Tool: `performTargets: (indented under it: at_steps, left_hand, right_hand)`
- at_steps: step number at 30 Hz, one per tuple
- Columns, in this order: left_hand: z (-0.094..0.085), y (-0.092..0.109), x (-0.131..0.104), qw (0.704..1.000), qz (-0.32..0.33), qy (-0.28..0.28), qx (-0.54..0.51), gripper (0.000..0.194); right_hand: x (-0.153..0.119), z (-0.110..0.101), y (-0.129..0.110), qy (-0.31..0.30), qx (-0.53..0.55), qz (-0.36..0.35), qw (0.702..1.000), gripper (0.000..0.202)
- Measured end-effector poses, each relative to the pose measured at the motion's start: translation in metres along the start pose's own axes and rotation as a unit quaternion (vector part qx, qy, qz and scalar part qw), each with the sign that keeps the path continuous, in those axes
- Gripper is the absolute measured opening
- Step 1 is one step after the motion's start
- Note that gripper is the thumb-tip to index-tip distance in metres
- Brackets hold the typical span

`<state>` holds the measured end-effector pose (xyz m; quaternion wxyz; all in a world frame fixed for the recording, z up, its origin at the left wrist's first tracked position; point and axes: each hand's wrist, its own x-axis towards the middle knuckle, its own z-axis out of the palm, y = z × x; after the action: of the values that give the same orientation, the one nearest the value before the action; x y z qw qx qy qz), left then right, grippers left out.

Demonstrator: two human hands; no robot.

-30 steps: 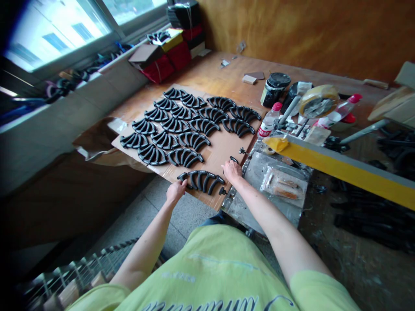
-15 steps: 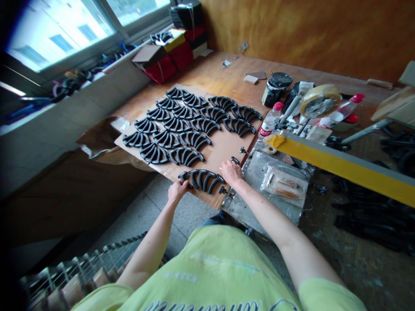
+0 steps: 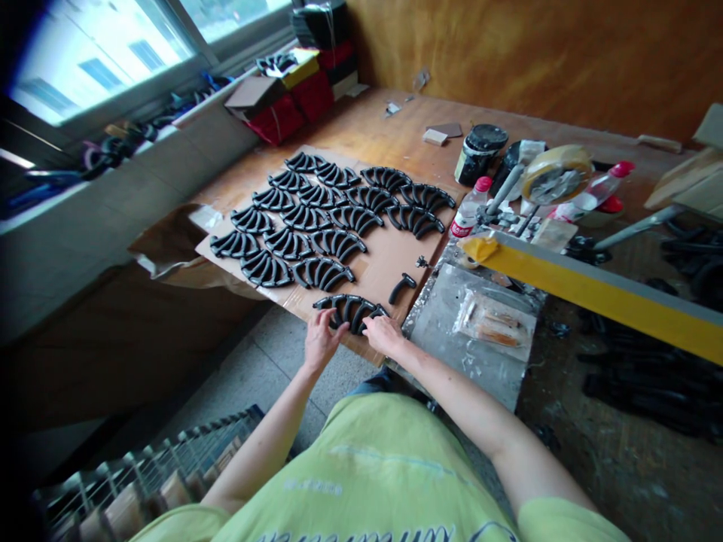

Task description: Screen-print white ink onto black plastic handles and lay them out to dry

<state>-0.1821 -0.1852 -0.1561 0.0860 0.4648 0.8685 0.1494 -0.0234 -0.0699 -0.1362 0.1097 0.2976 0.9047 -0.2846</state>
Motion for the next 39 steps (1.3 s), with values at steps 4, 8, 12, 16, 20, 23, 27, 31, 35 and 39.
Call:
performTargets:
  at_steps: [4,8,12,16,20,23,27,31,35,39]
  left_hand:
    - [0.018,0.029,-0.009,0.996,0.030,-0.056,0.063,0.060]
    - [0.026,0.040,-0.008,0.993,0.000,-0.049,0.107,0.055]
    - [0.013,0.038,-0.007,0.994,0.020,-0.016,0.110,0.051]
    - [-0.004,0.051,0.029,0.993,0.034,0.043,0.106,0.051]
    - [-0.008,0.099,0.104,0.992,0.073,0.041,0.090,0.047]
    - [0.003,0.142,0.156,0.993,0.095,0.001,0.076,0.042]
    - [0.031,0.178,0.197,0.989,0.096,-0.093,0.065,0.037]
    - [0.057,0.186,0.210,0.986,0.096,-0.124,0.065,0.034]
    - [0.071,0.176,0.211,0.986,0.110,-0.115,0.059,0.040]
    - [0.067,0.152,0.193,0.982,0.183,-0.043,0.013,0.053]
  right_hand:
    - [0.000,0.001,-0.001,0.000,0.004,0.011,1.000,0.039]
    - [-0.006,0.000,-0.007,0.008,0.005,0.023,1.000,0.038]
    - [-0.013,-0.006,-0.015,0.041,0.011,-0.003,0.999,0.035]
    - [0.001,-0.034,-0.010,0.122,0.007,-0.015,0.992,0.038]
    - [0.030,-0.084,0.023,0.180,-0.014,0.047,0.982,0.039]
    - [0.050,-0.116,0.060,0.189,-0.027,0.113,0.975,0.043]
    - [0.071,-0.133,0.103,0.147,-0.025,0.196,0.969,0.053]
    - [0.090,-0.126,0.128,0.083,-0.002,0.237,0.968,0.055]
    - [0.093,-0.117,0.129,0.104,-0.004,0.203,0.974,0.048]
    - [0.056,-0.108,0.118,0.189,0.022,0.142,0.971,0.040]
